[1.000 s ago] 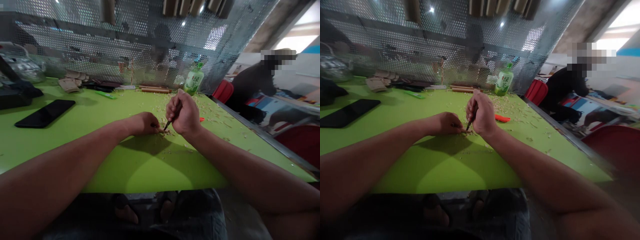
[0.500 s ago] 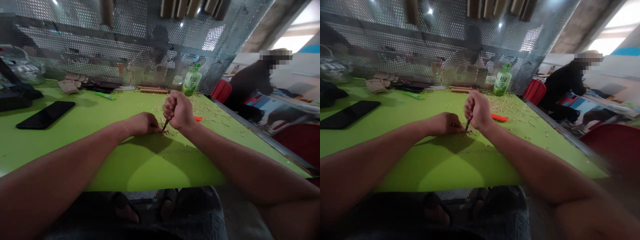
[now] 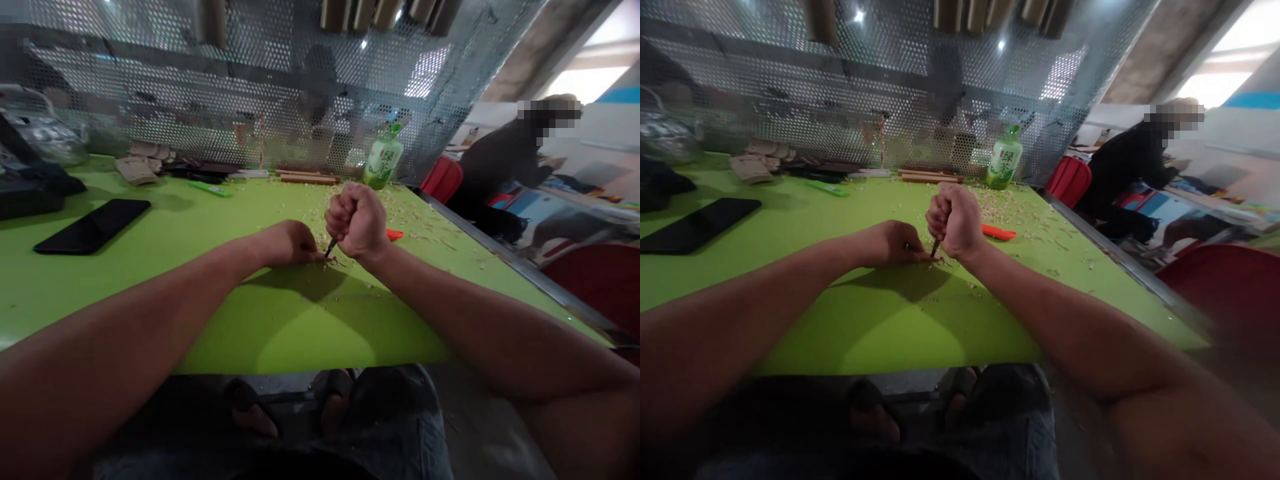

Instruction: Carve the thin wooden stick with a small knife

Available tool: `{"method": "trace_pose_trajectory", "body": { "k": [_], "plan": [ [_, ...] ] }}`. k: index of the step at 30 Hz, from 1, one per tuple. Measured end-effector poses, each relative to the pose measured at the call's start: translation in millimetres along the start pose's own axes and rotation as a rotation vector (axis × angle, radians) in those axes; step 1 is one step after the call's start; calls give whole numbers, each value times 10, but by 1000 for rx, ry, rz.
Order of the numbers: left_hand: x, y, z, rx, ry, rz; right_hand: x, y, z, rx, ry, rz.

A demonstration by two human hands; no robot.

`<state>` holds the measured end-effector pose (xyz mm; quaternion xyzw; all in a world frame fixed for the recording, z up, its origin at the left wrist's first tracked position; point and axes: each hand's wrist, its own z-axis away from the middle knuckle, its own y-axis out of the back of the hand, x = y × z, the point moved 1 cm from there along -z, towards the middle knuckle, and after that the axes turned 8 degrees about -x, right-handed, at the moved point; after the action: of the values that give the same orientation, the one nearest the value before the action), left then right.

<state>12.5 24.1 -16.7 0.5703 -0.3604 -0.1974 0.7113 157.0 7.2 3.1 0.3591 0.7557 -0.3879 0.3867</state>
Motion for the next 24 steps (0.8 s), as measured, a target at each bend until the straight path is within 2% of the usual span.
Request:
{"method": "trace_pose_trajectory", "body": {
  "k": [4,5,9,10,12,15,17,21,24],
  "plan": [
    [13,3,-10,-3,15,-82,23,-18,29,-92,39,29],
    [12,3,-9,0,18,-77,32,-23,31,-62,46,38],
    [-5,3,17,16,-7,30,63,-8,1,208,120,41],
    [-10,2,23,20,-20,45,63,3,-11,242,135,42],
    [-19,-1,27,19,-37,43,56,27,-36,198,97,48],
    [-24,-3,10,-2,-31,11,30,55,-69,-36,-86,42],
    [-14,2,-6,-15,-28,-17,10,59,-78,-150,-148,27],
    [14,14,-24,-40,-4,-45,-1,24,-42,-173,-65,11],
    [5,5,-24,-23,4,-30,36,-18,16,-70,30,37]
  ]
}}
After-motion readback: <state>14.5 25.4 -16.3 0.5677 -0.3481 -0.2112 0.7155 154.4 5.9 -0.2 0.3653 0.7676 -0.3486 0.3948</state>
